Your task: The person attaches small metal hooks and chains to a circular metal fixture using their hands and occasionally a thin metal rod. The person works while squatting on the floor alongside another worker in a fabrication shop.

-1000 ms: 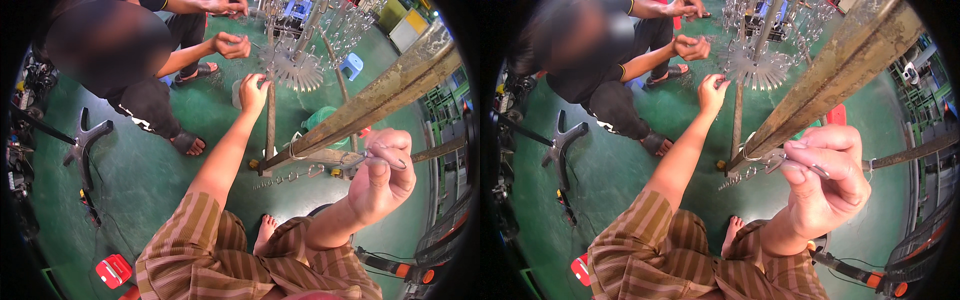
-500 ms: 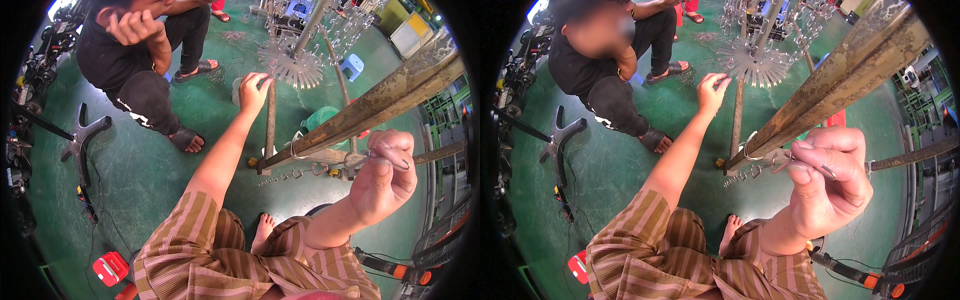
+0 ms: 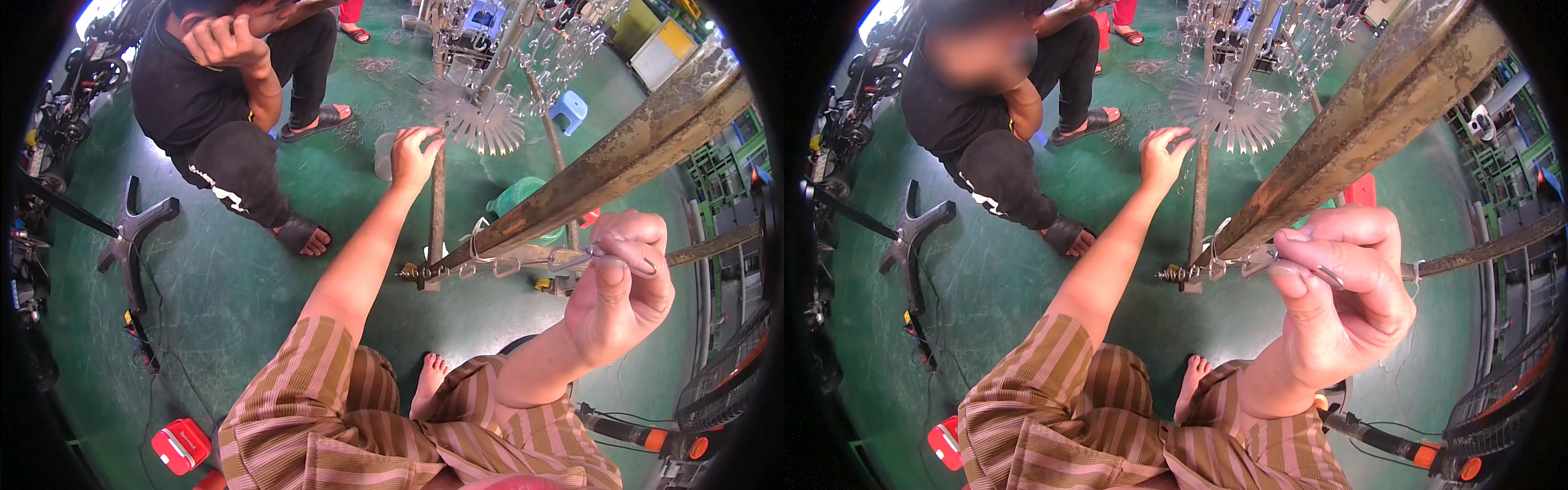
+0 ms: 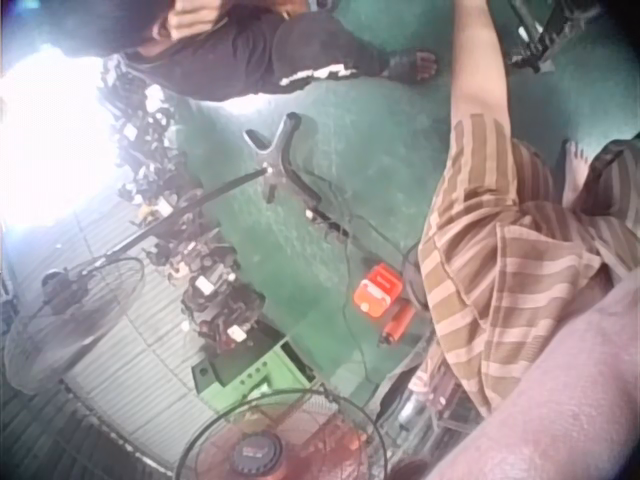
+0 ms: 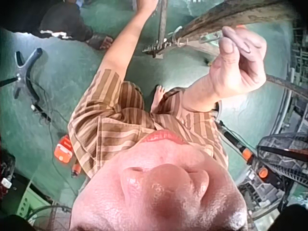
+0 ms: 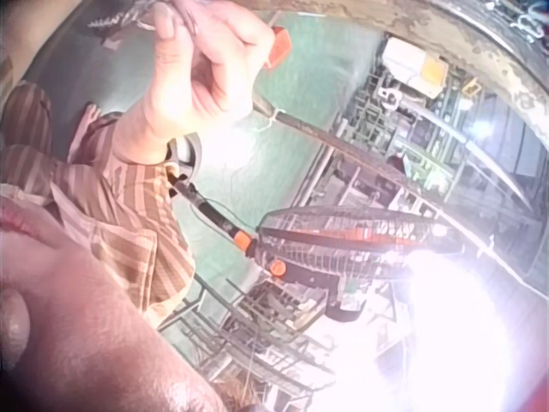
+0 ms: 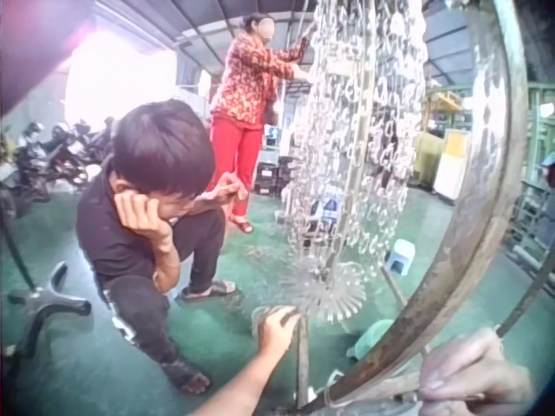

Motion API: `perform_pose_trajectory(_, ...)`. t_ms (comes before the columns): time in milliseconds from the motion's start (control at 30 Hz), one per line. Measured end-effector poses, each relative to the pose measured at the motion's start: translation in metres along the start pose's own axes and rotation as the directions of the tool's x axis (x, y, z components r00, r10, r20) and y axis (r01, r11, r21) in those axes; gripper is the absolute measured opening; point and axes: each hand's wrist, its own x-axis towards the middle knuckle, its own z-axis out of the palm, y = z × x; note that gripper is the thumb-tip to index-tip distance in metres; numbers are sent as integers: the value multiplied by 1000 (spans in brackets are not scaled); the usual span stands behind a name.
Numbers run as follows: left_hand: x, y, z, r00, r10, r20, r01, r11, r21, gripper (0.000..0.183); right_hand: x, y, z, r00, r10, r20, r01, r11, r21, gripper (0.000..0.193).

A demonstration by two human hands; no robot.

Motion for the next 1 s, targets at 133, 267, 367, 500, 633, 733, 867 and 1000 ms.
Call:
perform_pose_trajectory(133,2,5,7,999,-25,29,25,1000,13,22,0,1,1,1000,5,-14,-5,1000,2,20)
perform_pose_trajectory(267,3,2,8,998,-40,46,39,999,20,20,0,-6,1,997,52,49,-49,997,-54,21)
perform_pose_trajectory(367,0,1,12,997,-48,53,48,999,4,21,0,-6,0,998,51,43,-48,998,-50,22)
perform_pose_trajectory(500,-3,11,11,997,-58,58,59,998,-5,29,1,-1,0,1000,23,-11,-23,1000,-16,19)
perform_pose_trajectory(633,-5,7,12,998,-65,8,66,997,-43,28,1,1,1,999,6,-42,-6,1000,12,20)
perform_pose_trajectory(733,-6,7,12,996,-72,-48,68,995,-77,24,2,0,0,999,9,-42,-9,1000,12,20)
perform_pose_trajectory(867,-6,8,6,997,-40,-70,36,998,-53,17,2,1,0,999,9,-40,-9,1000,11,20)
perform_pose_trajectory(1000,-6,10,-1,997,17,-80,-19,1000,-19,12,1,2,0,999,4,-42,-4,1000,17,20)
